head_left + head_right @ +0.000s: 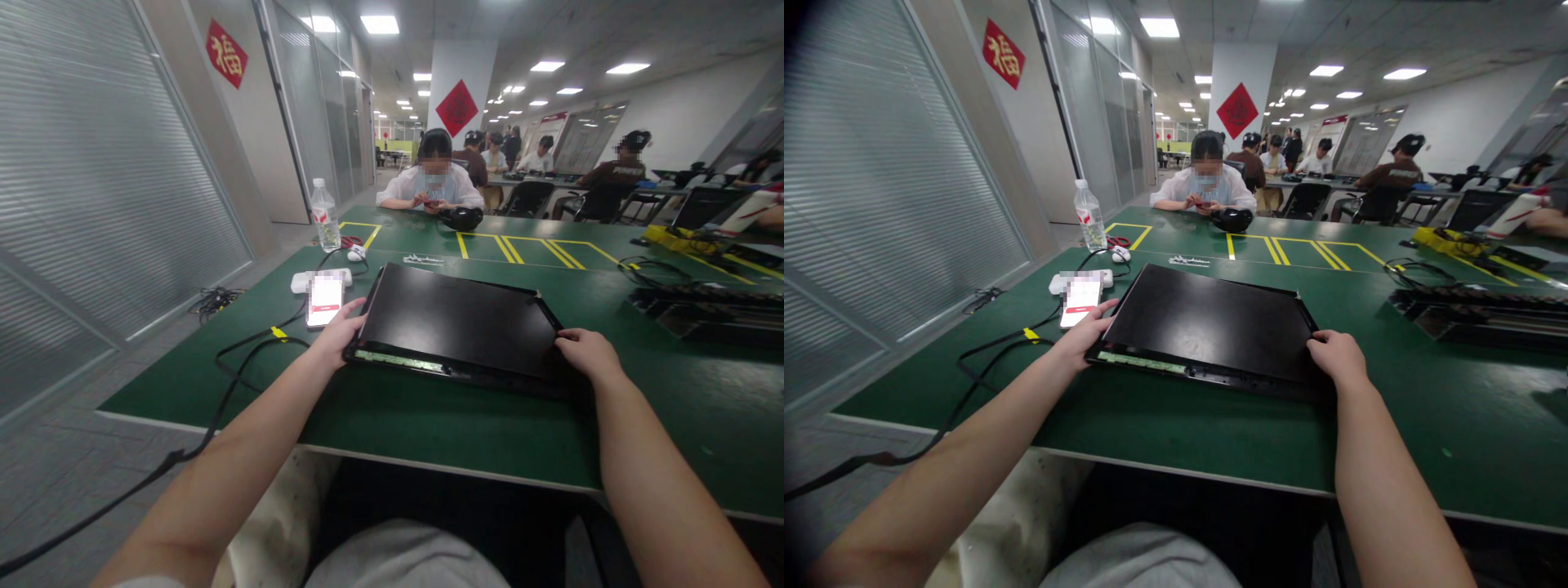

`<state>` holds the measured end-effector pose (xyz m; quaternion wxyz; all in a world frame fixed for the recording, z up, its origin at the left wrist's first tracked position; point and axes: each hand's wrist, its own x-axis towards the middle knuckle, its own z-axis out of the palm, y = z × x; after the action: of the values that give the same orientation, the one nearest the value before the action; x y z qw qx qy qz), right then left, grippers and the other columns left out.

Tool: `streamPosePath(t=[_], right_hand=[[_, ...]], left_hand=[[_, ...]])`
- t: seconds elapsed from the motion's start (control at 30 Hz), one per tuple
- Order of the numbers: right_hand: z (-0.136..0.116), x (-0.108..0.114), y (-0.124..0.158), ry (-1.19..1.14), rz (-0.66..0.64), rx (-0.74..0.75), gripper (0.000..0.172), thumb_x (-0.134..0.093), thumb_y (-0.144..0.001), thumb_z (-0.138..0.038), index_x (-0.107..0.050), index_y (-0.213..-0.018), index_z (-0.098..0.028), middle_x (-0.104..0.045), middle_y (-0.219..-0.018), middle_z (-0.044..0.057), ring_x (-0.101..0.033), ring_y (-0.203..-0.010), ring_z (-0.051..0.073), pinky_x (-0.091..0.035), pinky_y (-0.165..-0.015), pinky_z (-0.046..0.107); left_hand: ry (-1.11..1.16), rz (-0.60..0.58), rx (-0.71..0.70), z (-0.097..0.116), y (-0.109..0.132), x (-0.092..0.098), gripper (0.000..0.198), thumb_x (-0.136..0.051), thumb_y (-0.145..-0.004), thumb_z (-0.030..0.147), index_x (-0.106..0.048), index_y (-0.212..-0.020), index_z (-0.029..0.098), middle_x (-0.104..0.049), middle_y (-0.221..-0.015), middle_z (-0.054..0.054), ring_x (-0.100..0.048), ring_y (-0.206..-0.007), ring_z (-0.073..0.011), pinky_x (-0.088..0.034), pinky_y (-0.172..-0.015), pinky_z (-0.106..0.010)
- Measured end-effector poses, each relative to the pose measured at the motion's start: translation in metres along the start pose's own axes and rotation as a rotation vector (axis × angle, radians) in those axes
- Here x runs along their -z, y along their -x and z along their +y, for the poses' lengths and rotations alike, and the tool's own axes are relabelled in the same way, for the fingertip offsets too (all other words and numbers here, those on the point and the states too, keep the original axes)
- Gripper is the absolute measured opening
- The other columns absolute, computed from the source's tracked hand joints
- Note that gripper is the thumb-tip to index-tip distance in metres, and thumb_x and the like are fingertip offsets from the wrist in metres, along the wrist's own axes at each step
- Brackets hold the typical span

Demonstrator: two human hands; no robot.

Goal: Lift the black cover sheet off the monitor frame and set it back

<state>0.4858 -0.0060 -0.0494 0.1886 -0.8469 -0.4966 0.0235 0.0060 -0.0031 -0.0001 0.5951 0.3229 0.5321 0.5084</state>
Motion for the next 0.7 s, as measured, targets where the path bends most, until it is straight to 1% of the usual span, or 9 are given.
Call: streamPosePath(t=[0.07, 0.13, 0.3, 0.37, 0.5, 0.7], right_hand=[[0.0, 0.001, 0.0, -0.006, -0.015, -0.01, 0.038, -0.067, -0.08, -0.036, -0.088, -0.108, -0.022, -0.082, -0.11, 0.014, -0.077, -0.102, 0.034, -0.06, -0.077, 0.038], [-0.001, 0.001, 0.001, -0.008, -0.025, -0.018, 0.038, -0.066, -0.081, -0.036, -0.088, -0.11, -0.021, -0.081, -0.112, 0.015, -0.077, -0.103, 0.034, -0.06, -0.078, 0.038], [-0.002, 0.001, 0.002, -0.018, -0.004, -0.008, 0.037, -0.068, -0.079, -0.035, -0.088, -0.107, -0.022, -0.082, -0.108, 0.014, -0.077, -0.099, 0.034, -0.06, -0.077, 0.038], [-0.002, 0.001, 0.003, -0.024, -0.007, -0.006, 0.036, -0.068, -0.079, -0.035, -0.088, -0.106, -0.023, -0.082, -0.107, 0.014, -0.077, -0.098, 0.034, -0.06, -0.077, 0.038], [-0.001, 0.002, 0.002, -0.022, -0.01, -0.014, 0.037, -0.067, -0.081, -0.036, -0.088, -0.108, -0.022, -0.082, -0.109, 0.015, -0.077, -0.098, 0.034, -0.06, -0.078, 0.039], [-0.003, 0.003, 0.003, -0.014, -0.008, -0.016, 0.038, -0.067, -0.081, -0.035, -0.088, -0.109, -0.021, -0.082, -0.108, 0.014, -0.077, -0.099, 0.034, -0.06, -0.08, 0.039]], left_hand=[[-0.018, -0.006, 0.0, 0.0, 0.001, 0.0, 0.068, -0.081, -0.089, 0.015, -0.059, -0.154, 0.021, -0.069, -0.064, 0.004, -0.059, -0.042, -0.0125, -0.05, -0.045, -0.021], [-0.042, -0.01, 0.001, -0.001, 0.002, 0.0, 0.063, -0.081, -0.089, 0.016, -0.064, -0.15, 0.019, -0.071, -0.064, 0.002, -0.063, -0.045, -0.0144, -0.052, -0.047, -0.023], [-0.069, -0.017, -0.05, -0.004, -0.001, 0.003, 0.058, -0.089, -0.083, 0.019, -0.073, -0.139, 0.015, -0.082, -0.08, -0.006, -0.075, -0.062, -0.0204, -0.06, -0.057, -0.027], [-0.055, -0.031, -0.056, -0.004, -0.004, 0.005, 0.056, -0.089, -0.081, 0.015, -0.075, -0.136, 0.014, -0.082, -0.081, -0.007, -0.076, -0.063, -0.0201, -0.061, -0.059, -0.027], [-0.045, -0.057, -0.05, -0.005, -0.007, 0.008, 0.054, -0.083, -0.078, 0.008, -0.077, -0.131, 0.013, -0.082, -0.08, -0.006, -0.074, -0.059, -0.0183, -0.06, -0.057, -0.026], [-0.042, -0.088, -0.099, -0.008, -0.011, 0.011, 0.05, -0.088, -0.073, 0.013, -0.081, -0.122, 0.014, -0.084, -0.086, -0.009, -0.078, -0.07, -0.0218, -0.062, -0.061, -0.027]])
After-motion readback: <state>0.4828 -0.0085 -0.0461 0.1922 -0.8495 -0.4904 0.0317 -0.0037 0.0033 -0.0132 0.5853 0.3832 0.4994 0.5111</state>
